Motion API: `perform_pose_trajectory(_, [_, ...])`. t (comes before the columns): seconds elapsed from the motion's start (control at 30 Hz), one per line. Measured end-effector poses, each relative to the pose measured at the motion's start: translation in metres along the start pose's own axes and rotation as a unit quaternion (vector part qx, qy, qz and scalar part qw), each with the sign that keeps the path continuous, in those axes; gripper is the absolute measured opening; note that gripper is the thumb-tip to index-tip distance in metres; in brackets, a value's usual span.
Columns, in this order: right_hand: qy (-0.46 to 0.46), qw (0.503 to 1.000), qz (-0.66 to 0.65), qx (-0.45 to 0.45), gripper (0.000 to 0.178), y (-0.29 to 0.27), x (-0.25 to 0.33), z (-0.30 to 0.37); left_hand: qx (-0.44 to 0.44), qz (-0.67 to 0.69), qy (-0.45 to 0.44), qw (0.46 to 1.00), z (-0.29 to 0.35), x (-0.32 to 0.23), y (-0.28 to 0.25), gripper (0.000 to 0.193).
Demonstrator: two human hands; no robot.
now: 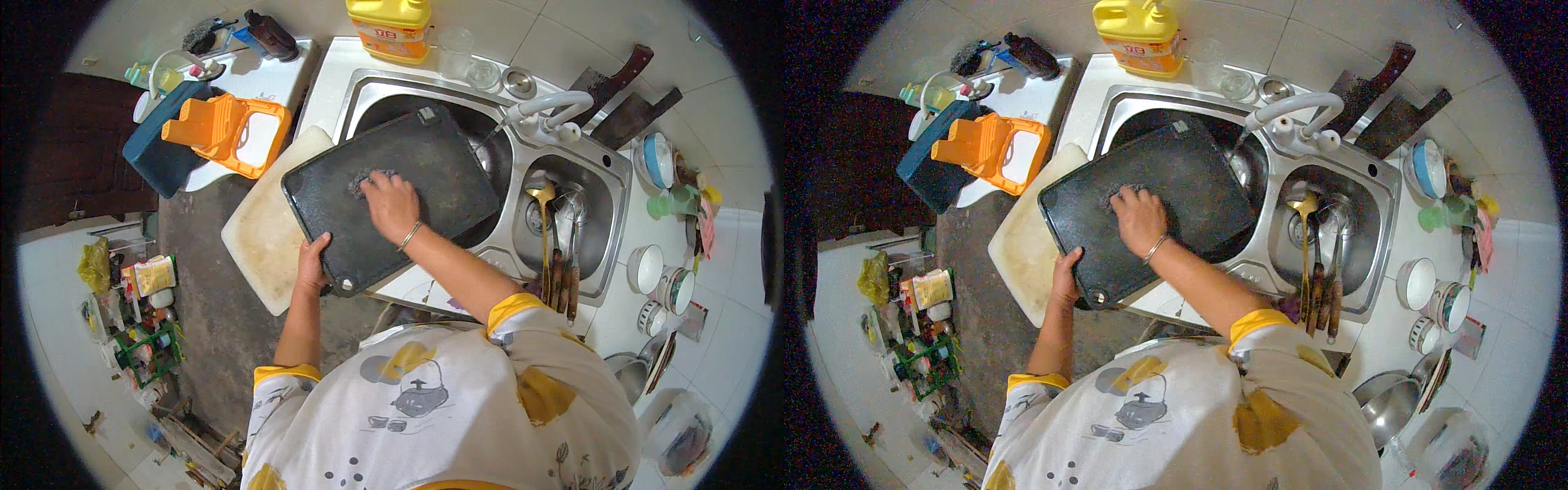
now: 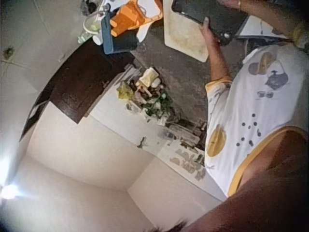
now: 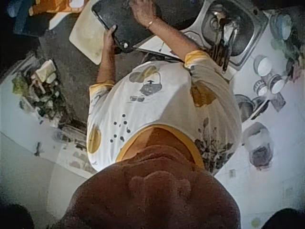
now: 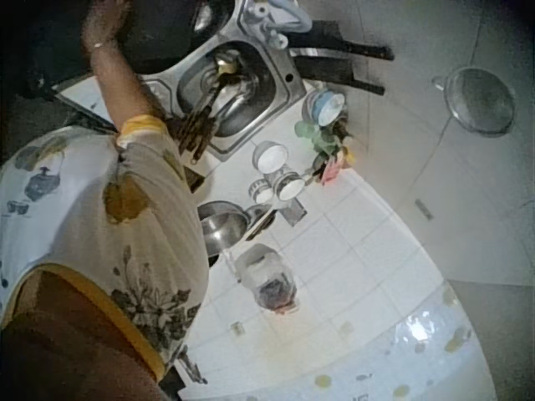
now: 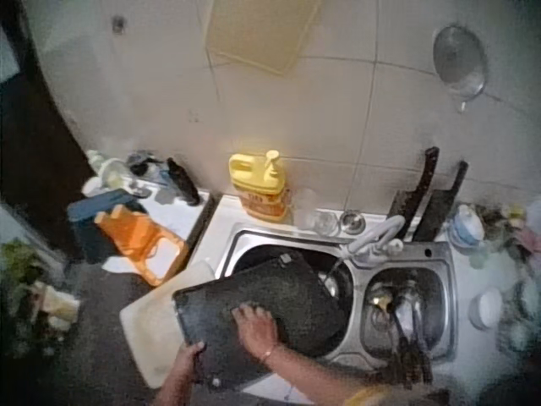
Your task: The person washes a black rectangular grill pan and a white cutting board in a kitchen sink. They use a metal scrubber to clean the surfaces under running water, rinsing the items thoroughly before placing them aside.
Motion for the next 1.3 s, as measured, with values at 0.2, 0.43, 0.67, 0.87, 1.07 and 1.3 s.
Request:
perform_pose_trajectory(0.2, [0.162, 0.972, 0.113, -0.129, 0.023, -0.008, -0.157, -0.01, 0.034, -0.028, 0.009, 0.999, 0.001, -0.012, 0.011, 0.05])
perform_pose_trajectory(0.43, [0.043, 0.999, -0.004, -0.008, 0.024, -0.025, -0.032, 0.045, 0.024, 0.012, 0.004, 1.0, 0.002, -0.005, 0.004, 0.039])
perform_pose_trajectory(0.67, [0.329, 0.926, -0.141, -0.119, 0.041, -0.093, -0.2, 0.071, 0.094, 0.051, -0.021, 0.994, -0.011, 0.009, -0.008, 0.045])
perform_pose_trajectory(0.87, [0.546, 0.687, -0.459, 0.137, 0.028, -0.092, -0.209, 0.097, 0.103, 0.105, -0.056, 0.988, -0.011, 0.007, -0.013, 0.047])
perform_pose_trajectory(1.07, [0.485, 0.744, -0.418, 0.194, 0.028, -0.158, -0.162, 0.109, 0.11, 0.153, -0.085, 0.978, 0.004, -0.012, -0.002, 0.049])
perform_pose_trajectory(1.3, [0.546, 0.704, -0.44, 0.118, 0.029, -0.152, -0.143, 0.168, 0.129, 0.01, -0.058, 0.99, -0.023, -0.054, -0.002, 0.044])
Point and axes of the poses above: each hand's wrist, its own z-axis away from the middle knuckle, its own y-axis out of the palm, x = y × z, the point moved 6 cm from there along -z, towards the middle knuckle, and after that the axes turned 11 degrees about -z, right-handed, at the moved point
